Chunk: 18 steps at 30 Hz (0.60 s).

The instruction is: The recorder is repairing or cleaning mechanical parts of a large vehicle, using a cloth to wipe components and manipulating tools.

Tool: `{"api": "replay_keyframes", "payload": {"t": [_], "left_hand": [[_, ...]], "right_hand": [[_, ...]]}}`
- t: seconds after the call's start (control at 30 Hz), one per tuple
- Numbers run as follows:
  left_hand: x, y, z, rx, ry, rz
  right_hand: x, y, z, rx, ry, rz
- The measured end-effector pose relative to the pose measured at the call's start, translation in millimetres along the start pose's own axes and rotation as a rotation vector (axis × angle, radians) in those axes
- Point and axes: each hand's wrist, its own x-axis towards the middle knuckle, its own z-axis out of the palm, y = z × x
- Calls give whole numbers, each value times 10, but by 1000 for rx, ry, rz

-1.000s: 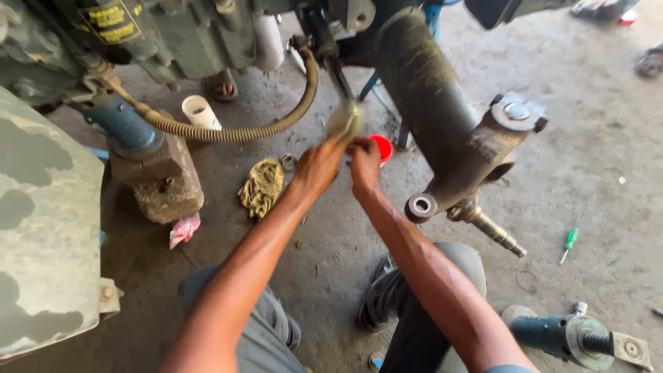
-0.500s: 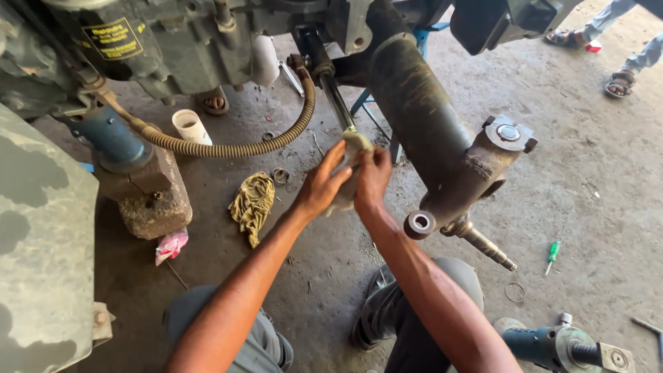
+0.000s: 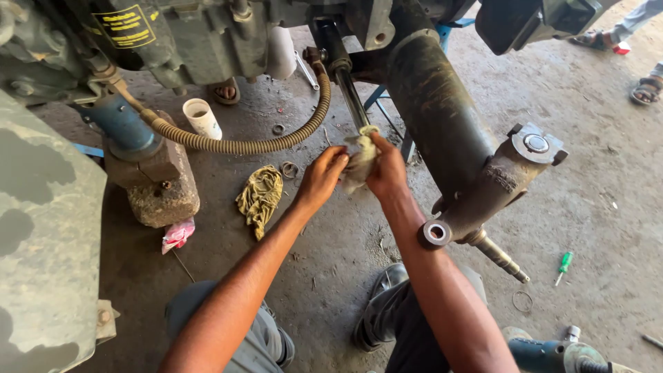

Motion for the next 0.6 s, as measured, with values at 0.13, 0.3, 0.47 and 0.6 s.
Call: {"api": "replay_keyframes", "payload": {"t": [0.13,0.3,0.47,0.6], "left_hand": [[-37,392,-100,-288,-68,-69],[-13,285,-111,-303,-170,-16],[39,927,-305,23,83,367],[662,1374,-608,250,317,89]], "right_hand": [[-379,-138,287,127,-134,138],[-520,11,393,-582,-88,-464],[-512,-31,604,-593,-39,-745],[-400,10,750,-474,96,-711]]}}
